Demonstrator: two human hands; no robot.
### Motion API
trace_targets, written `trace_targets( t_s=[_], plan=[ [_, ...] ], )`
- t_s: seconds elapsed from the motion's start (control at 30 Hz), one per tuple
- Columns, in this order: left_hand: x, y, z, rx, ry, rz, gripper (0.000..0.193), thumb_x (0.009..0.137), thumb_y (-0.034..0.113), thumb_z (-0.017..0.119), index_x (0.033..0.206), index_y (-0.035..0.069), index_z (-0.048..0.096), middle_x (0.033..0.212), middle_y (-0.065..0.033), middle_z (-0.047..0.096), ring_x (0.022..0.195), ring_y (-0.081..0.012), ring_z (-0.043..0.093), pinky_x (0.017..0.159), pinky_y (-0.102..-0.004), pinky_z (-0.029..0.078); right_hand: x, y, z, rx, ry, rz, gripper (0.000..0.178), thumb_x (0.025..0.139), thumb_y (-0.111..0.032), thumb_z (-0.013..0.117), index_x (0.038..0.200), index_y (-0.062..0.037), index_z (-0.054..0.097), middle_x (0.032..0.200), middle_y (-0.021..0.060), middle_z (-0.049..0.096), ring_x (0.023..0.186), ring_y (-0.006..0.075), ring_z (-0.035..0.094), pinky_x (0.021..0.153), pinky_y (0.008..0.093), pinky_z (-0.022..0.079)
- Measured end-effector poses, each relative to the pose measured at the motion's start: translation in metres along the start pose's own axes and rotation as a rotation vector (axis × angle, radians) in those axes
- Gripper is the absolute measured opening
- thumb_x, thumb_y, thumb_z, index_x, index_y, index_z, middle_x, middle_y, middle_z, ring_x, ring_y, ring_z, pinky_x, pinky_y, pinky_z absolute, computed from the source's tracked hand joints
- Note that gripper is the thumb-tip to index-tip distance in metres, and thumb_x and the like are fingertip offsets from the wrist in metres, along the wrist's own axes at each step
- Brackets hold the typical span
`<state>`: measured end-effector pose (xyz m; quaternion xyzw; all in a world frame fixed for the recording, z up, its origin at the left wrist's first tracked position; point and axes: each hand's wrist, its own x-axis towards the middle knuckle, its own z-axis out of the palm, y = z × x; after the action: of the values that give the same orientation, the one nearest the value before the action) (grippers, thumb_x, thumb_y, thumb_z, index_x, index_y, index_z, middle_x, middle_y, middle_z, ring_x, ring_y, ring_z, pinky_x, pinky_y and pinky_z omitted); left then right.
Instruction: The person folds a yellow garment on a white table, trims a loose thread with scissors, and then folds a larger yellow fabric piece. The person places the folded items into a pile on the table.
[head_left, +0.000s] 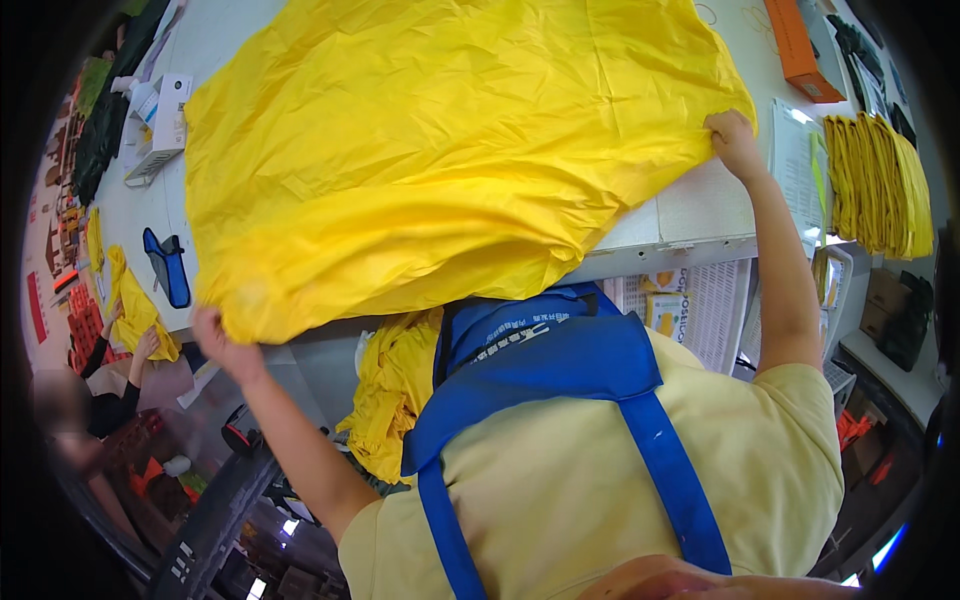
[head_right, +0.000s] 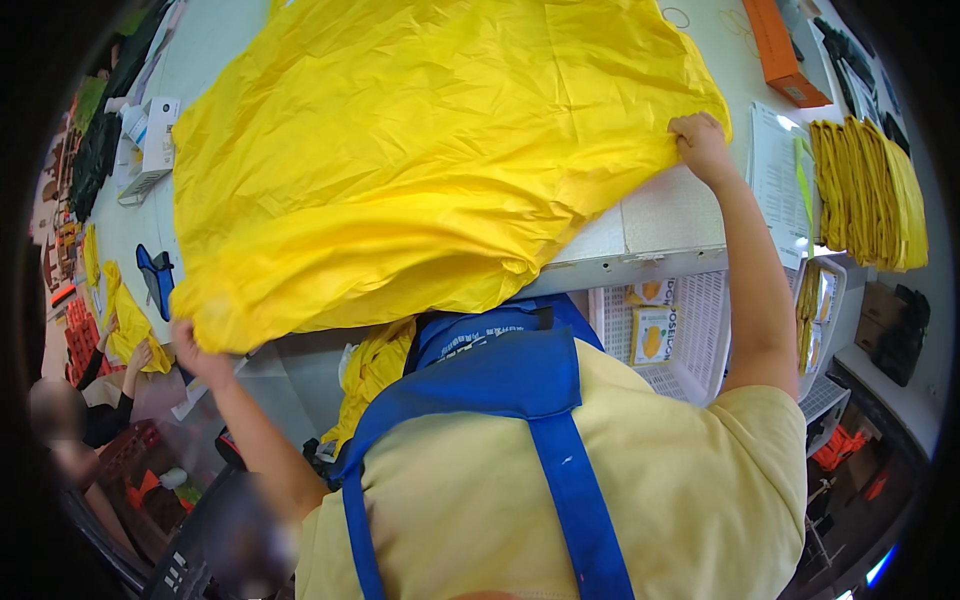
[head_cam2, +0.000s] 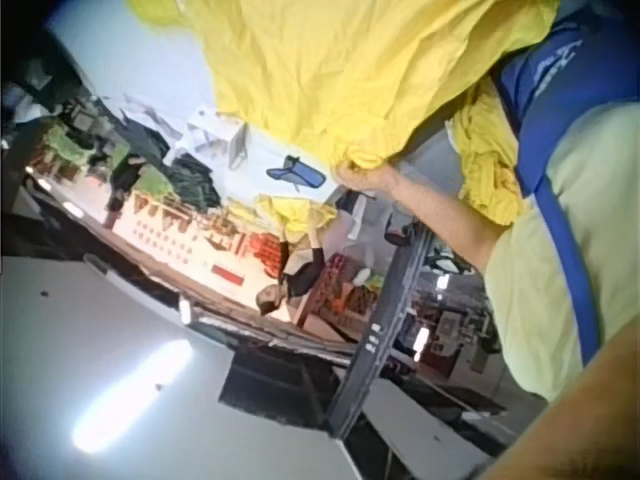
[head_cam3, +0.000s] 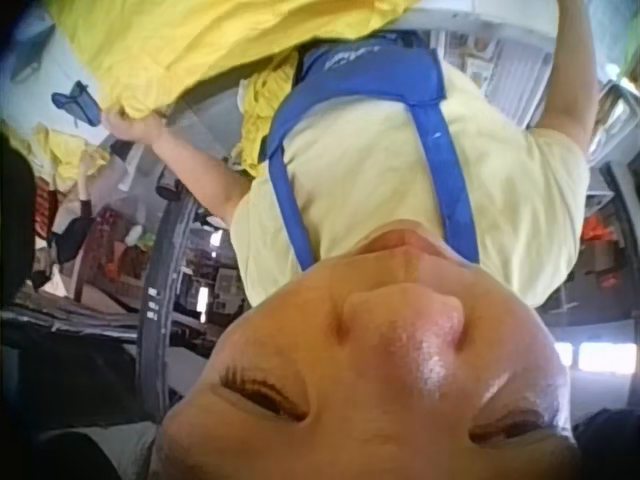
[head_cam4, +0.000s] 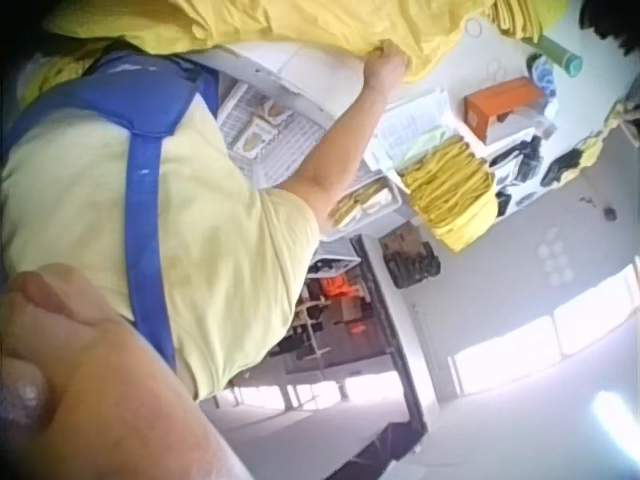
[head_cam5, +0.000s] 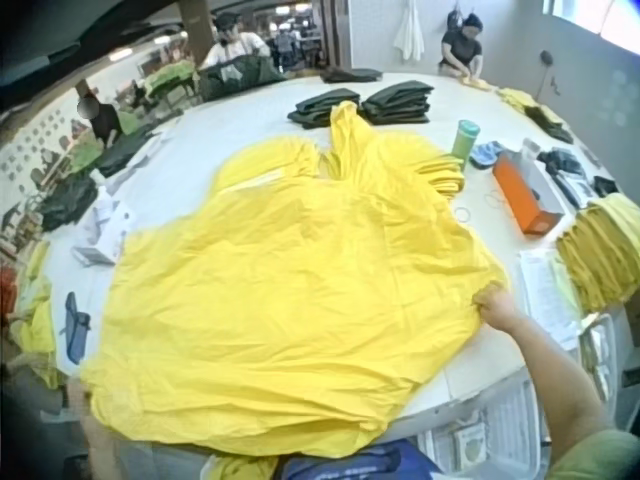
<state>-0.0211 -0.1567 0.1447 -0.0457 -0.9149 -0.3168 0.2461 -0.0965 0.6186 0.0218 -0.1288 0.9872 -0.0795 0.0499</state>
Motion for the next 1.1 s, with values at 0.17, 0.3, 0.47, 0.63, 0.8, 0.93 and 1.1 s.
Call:
trace_targets(
  t_s=[0.17, 0.3, 0.47, 0.63, 0.8, 0.93, 1.1],
  plan=[
    [-0.039, -0.004, -0.002, 1.152, -0.581, 0.12, 0.023, 0.074, 0.008, 0.065, 0.095, -0.001, 0.064, 0.109, -0.018, 0.06, 0.104, -0.0346, 0.053, 0.095, -0.0399, 0.039, 0.001, -0.113, -0.002, -0.008, 0.616, 0.139, 0.025, 0.075, -0.011, 0.063, 0.1, -0.007, 0.058, 0.096, 0.0148, 0.058, 0.086, 0.0333, 0.055, 0.082, 0.0419, 0.043],
    [-0.12, -0.088, 0.047, -0.177, -0.653, -0.764, 0.023, 0.078, 0.011, 0.063, 0.1, 0.004, 0.062, 0.108, -0.0099, 0.062, 0.107, -0.0253, 0.054, 0.094, -0.039, 0.04, -0.041, -0.262, 0.026, 0.356, 0.165, -0.306, 0.038, 0.072, -0.035, 0.073, 0.095, -0.0083, 0.059, 0.086, 0.0099, 0.058, 0.083, 0.0278, 0.056, 0.078, 0.0366, 0.042],
    [-0.067, -0.056, 0.077, -0.386, -0.63, -1.264, 0.021, 0.086, 0.013, 0.059, 0.106, 0.005, 0.059, 0.104, -0.0035, 0.063, 0.098, -0.0153, 0.057, 0.086, -0.0316, 0.044, -0.037, -0.297, 0.062, 0.293, 0.072, 0.047, 0.035, 0.072, -0.017, 0.064, 0.104, -0.0049, 0.055, 0.092, 0.0145, 0.057, 0.085, 0.0337, 0.058, 0.071, 0.0415, 0.049],
    [-0.04, -0.054, 0.057, -0.632, -0.277, -0.685, 0.019, 0.089, 0.005, 0.053, 0.107, 0.005, 0.06, 0.1, -0.0024, 0.064, 0.086, -0.0146, 0.06, 0.075, -0.0283, 0.048, -0.061, -0.282, 0.018, 0.344, 0.146, -0.123, 0.031, 0.071, -0.013, 0.062, 0.102, -0.009, 0.06, 0.092, 0.0114, 0.057, 0.091, 0.0316, 0.056, 0.077, 0.0386, 0.047],
    [-0.063, -0.095, 0.034, -0.085, -0.632, -0.477, 0.03, 0.083, -0.002, 0.054, 0.112, 0.003, 0.059, 0.108, -0.003, 0.063, 0.095, -0.0129, 0.057, 0.088, -0.0277, 0.042, -0.084, -0.284, 0.008, 0.287, -0.277, -0.231, 0.031, 0.077, -0.009, 0.058, 0.107, -0.0099, 0.064, 0.097, 0.0109, 0.058, 0.102, 0.0276, 0.053, 0.09, 0.0391, 0.042],
    [-0.075, -0.061, 0.031, -0.62, -0.693, -0.892, 0.035, 0.079, -0.001, 0.056, 0.114, 0.003, 0.058, 0.111, -0.003, 0.062, 0.096, -0.0144, 0.056, 0.089, -0.0283, 0.042, -0.055, -0.171, 0.026, 0.372, 0.343, 0.238, 0.031, 0.079, 0.003, 0.047, 0.105, -0.0038, 0.062, 0.111, 0.0143, 0.06, 0.108, 0.033, 0.053, 0.094, 0.038, 0.043],
    [-0.073, -0.064, 0.021, -1.11, -0.457, -0.908, 0.036, 0.08, -0.002, 0.054, 0.115, 0.001, 0.058, 0.112, -0.0053, 0.062, 0.097, -0.0148, 0.058, 0.089, -0.0286, 0.042, -0.022, -0.072, 0.008, -0.252, 0.121, 0.415, 0.032, 0.08, -0.01, 0.05, 0.109, -0.0149, 0.061, 0.109, 0.0096, 0.061, 0.111, 0.0282, 0.051, 0.095, 0.0456, 0.038]
  ],
)
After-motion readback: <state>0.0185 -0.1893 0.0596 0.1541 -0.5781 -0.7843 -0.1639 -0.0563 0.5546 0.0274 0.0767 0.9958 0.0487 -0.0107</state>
